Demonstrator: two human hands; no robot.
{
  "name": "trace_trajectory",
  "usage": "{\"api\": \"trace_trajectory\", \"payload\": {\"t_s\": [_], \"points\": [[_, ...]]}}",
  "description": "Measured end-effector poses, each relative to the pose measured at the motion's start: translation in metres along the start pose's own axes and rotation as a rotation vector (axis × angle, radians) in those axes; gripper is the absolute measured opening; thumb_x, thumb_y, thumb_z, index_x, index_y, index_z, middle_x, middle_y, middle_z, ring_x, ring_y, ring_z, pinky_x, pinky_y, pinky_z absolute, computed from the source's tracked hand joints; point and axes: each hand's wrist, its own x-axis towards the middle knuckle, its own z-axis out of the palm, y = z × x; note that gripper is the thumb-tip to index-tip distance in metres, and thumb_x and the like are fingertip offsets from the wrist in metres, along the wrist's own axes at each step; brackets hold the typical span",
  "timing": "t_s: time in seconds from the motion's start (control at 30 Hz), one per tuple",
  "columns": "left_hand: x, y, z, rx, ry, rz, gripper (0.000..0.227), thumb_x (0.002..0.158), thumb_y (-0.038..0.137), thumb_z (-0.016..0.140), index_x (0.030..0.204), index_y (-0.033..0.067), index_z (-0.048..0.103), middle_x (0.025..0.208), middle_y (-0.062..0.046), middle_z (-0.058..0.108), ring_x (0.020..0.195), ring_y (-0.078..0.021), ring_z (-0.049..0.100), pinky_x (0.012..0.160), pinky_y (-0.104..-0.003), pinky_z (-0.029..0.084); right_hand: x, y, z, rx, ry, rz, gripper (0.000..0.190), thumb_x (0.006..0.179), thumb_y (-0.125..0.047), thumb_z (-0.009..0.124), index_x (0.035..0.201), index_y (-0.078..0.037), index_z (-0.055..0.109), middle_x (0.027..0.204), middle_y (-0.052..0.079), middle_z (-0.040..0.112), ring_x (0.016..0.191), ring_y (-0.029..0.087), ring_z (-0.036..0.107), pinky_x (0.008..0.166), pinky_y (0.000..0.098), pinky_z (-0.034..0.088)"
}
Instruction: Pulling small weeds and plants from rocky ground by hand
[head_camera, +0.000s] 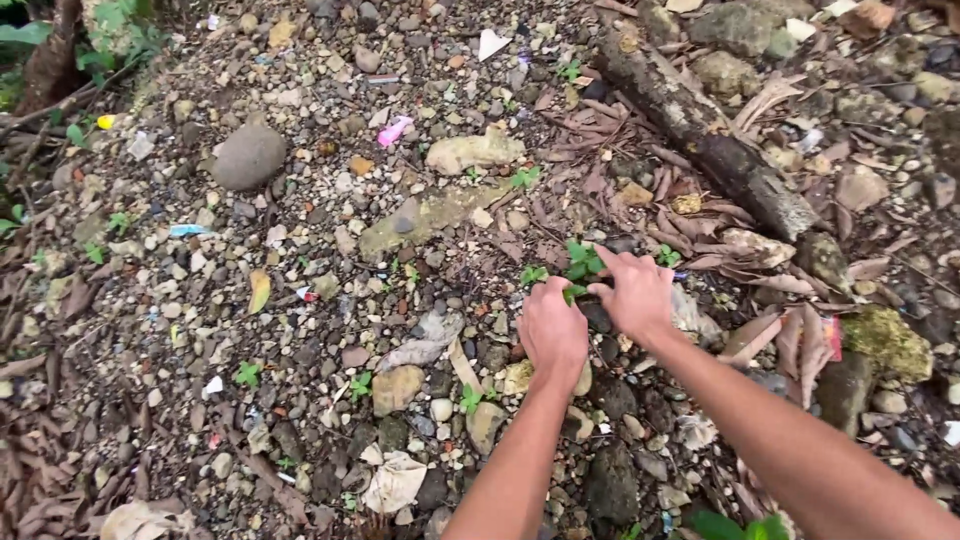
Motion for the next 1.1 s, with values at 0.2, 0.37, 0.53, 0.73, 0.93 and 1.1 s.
{"api": "trace_trajectory", "payload": {"t_s": [0.2, 0.37, 0.53, 0.73, 0.93, 1.1], "points": [[0.009, -0.009, 0.002, -0.065, -0.056, 0.009, 0.039, 0.094, 0.013, 0.059, 0.132, 0.0187, 0.057, 0.119, -0.006, 0.062, 0.116, -0.0260, 0.058, 0.093, -0.044, 0.051, 0.030, 0.019, 0.036, 0.137, -0.286, 0.009, 0.041, 0.091, -0.026, 0.061, 0.128, -0.043, 0.064, 0.122, -0.010, 0.065, 0.120, 0.022, 0.055, 0.108, 0.0540, 0.034], [0.011, -0.009, 0.016, 0.023, -0.086, 0.019, 0.035, 0.097, 0.021, 0.059, 0.132, 0.0212, 0.057, 0.122, -0.001, 0.062, 0.120, -0.0244, 0.054, 0.097, -0.045, 0.046, 0.036, 0.020, 0.034, -0.125, -0.171, -0.054, 0.027, 0.087, -0.033, 0.066, 0.113, -0.041, 0.069, 0.110, -0.013, 0.069, 0.115, 0.017, 0.059, 0.108, 0.0518, 0.037], [0.000, 0.001, 0.008, 0.048, -0.086, 0.015, 0.031, 0.101, 0.023, 0.054, 0.131, 0.0224, 0.058, 0.120, 0.002, 0.063, 0.120, -0.0209, 0.052, 0.100, -0.045, 0.040, 0.017, 0.000, 0.009, -0.226, -0.078, -0.082, 0.014, 0.089, -0.028, 0.065, 0.093, -0.038, 0.073, 0.097, -0.014, 0.071, 0.110, 0.016, 0.060, 0.108, 0.0490, 0.038], [0.003, -0.016, 0.026, 0.063, 0.023, 0.061, 0.026, 0.101, 0.027, 0.053, 0.125, 0.0246, 0.060, 0.113, 0.003, 0.064, 0.112, -0.0184, 0.054, 0.097, -0.040, 0.037, -0.007, -0.014, -0.010, -0.183, -0.006, -0.129, 0.018, 0.090, -0.023, 0.063, 0.095, -0.033, 0.076, 0.094, -0.011, 0.075, 0.104, 0.014, 0.062, 0.107, 0.0468, 0.039], [-0.003, 0.004, -0.022, 0.081, 0.032, 0.056, 0.032, 0.100, 0.018, 0.049, 0.130, 0.0213, 0.058, 0.120, -0.003, 0.062, 0.114, -0.0215, 0.051, 0.097, -0.041, 0.038, -0.027, -0.019, -0.037, -0.064, -0.045, -0.108, 0.016, 0.086, -0.032, 0.063, 0.097, -0.029, 0.074, 0.086, -0.009, 0.069, 0.100, 0.019, 0.064, 0.103, 0.0495, 0.044], [0.025, -0.022, -0.012, 0.078, 0.025, 0.018, 0.038, 0.099, 0.013, 0.055, 0.137, 0.0170, 0.054, 0.132, -0.006, 0.051, 0.118, -0.0223, 0.053, 0.095, -0.037, 0.050, -0.037, -0.033, -0.057, -0.106, -0.352, -0.097, 0.021, 0.085, -0.040, 0.061, 0.097, -0.029, 0.074, 0.092, -0.007, 0.074, 0.105, 0.023, 0.067, 0.101, 0.0520, 0.046]]}}
